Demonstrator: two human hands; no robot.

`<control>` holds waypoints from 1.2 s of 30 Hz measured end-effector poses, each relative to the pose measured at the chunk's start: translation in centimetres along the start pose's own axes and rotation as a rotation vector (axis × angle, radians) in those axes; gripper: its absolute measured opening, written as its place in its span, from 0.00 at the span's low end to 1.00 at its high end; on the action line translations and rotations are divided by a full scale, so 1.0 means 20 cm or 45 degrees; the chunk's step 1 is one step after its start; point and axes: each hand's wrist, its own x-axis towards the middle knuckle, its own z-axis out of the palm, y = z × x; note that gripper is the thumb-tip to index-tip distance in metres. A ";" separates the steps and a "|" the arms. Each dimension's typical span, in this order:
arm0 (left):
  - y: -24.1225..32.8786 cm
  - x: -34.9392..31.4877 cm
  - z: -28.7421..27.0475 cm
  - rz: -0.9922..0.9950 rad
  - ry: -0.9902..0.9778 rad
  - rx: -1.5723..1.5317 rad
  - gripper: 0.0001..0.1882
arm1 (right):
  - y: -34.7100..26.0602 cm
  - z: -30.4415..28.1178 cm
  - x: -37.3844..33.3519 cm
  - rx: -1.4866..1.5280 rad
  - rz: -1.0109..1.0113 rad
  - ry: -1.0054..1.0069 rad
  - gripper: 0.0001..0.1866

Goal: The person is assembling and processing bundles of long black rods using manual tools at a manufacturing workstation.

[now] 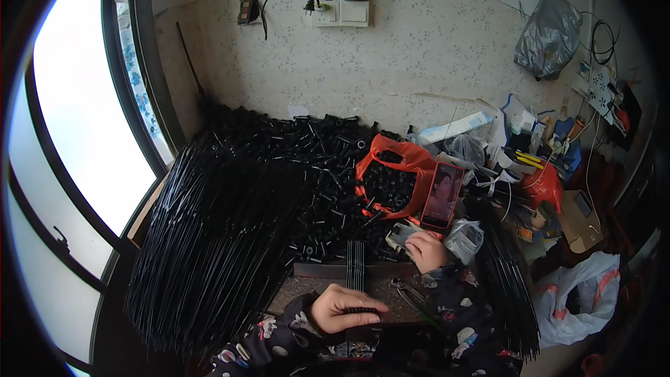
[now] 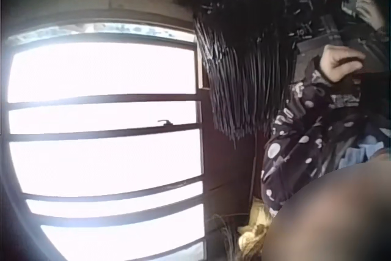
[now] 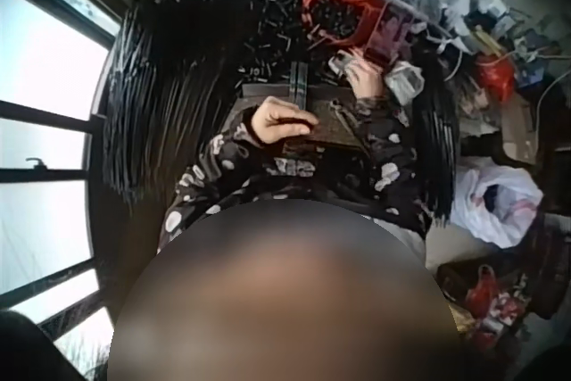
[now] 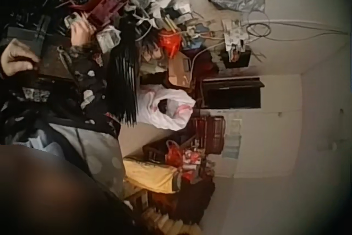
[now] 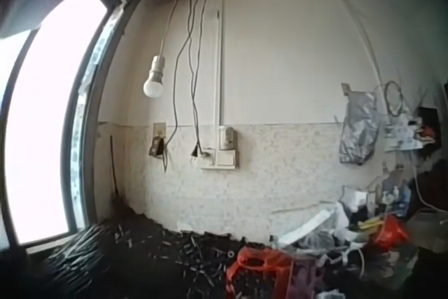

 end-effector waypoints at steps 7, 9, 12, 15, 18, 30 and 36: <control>-0.01 0.01 -0.04 0.036 0.153 0.134 0.09 | -0.78 -0.29 -0.14 0.313 0.038 -0.119 0.14; -0.02 0.00 -0.03 0.045 0.142 0.115 0.09 | -0.83 -0.29 -0.18 -0.077 -0.158 0.025 0.16; -0.01 -0.02 0.00 0.064 0.144 0.120 0.09 | -0.86 -0.31 -0.19 -0.099 -0.166 0.043 0.16; 0.00 -0.04 0.01 0.087 0.173 0.147 0.09 | -0.88 -0.31 -0.20 -0.115 -0.183 0.046 0.17; 0.00 -0.04 0.02 0.078 0.155 0.173 0.09 | -0.90 -0.32 -0.21 -0.122 -0.201 0.038 0.17; 0.01 -0.04 0.06 0.114 0.126 0.242 0.13 | -0.85 -0.38 -0.16 0.003 -0.313 -0.178 0.15; 0.01 -0.04 0.06 0.135 0.105 0.240 0.14 | -0.88 -0.40 -0.15 -0.111 -0.349 -0.162 0.13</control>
